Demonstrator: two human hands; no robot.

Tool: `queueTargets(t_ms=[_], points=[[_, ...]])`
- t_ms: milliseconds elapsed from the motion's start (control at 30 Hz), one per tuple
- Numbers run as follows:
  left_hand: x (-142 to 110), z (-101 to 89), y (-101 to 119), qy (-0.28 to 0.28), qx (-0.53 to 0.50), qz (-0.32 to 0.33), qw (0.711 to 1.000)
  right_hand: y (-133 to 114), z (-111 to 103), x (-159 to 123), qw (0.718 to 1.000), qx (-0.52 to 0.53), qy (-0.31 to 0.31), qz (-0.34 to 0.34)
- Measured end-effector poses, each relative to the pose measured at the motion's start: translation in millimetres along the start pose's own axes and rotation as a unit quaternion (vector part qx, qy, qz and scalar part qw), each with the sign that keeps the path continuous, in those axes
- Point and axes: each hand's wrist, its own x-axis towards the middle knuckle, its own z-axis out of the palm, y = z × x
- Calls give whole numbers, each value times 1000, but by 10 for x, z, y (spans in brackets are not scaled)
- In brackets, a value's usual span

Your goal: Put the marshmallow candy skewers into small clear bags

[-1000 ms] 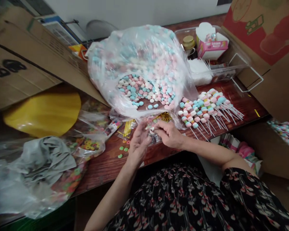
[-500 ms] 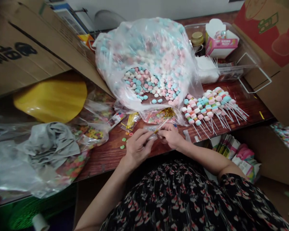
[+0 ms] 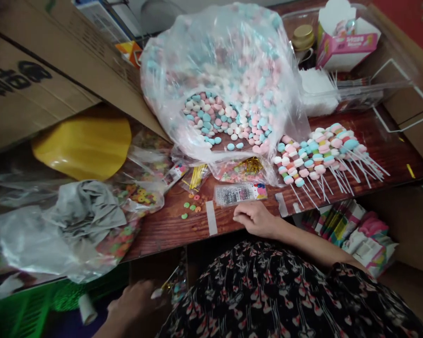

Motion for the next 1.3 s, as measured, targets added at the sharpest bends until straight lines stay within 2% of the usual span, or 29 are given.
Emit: queueTargets(t_ms=[33, 67, 133, 200, 267, 300, 367, 467, 533, 600, 700, 867, 967, 1067, 1133, 1200, 1300], points=[[44, -38, 142, 10, -10, 41, 999, 26, -25, -10, 1000, -8, 20, 3], [104, -109, 362, 29, -39, 130, 990, 47, -42, -19, 999, -21, 38, 0], [250, -322, 968, 141, -70, 284, 946, 80, -63, -37, 995, -75, 65, -19], [400, -558, 1647, 232, -17, 390, 891, 108, -102, -70, 982, -162, 91, -36], [520, -737, 2228, 275, 69, 437, 854, 139, -199, -138, 959, -247, 133, -31], [565, -793, 2444, 285, 106, 443, 843, 157, -272, -188, 947, -277, 163, -15], [636, -839, 2702, 292, 166, 426, 840, 191, -455, -320, 919, -321, 227, 37], [726, -817, 2731, 288, 206, 409, 841, 230, -713, -531, 865, -409, 261, 127], [782, -783, 2633, 301, 198, 413, 836, 244, -804, -620, 833, -472, 234, 170], [835, -743, 2533, 329, 171, 418, 830, 250, -822, -641, 813, -510, 201, 194], [925, -668, 2449, 380, 126, 439, 804, 257, -783, -586, 800, -531, 180, 213], [1094, -574, 2417, 475, 54, 495, 726, 279, -802, -501, 791, -504, 216, 271], [1121, -555, 2391, 480, 29, 494, 724, 217, -927, -540, 793, -479, 266, 265], [1095, -539, 2364, 462, -2, 478, 747, -2, -1162, -666, 788, -482, 294, 246], [1083, -533, 2354, 447, -19, 470, 761, -235, -1355, -769, 805, -489, 246, 227], [1092, -541, 2352, 440, -33, 470, 765, -502, -1525, -841, 817, -517, 149, 206], [1125, -573, 2354, 456, -53, 464, 758, -867, -1641, -804, 782, -590, 6, 200]])
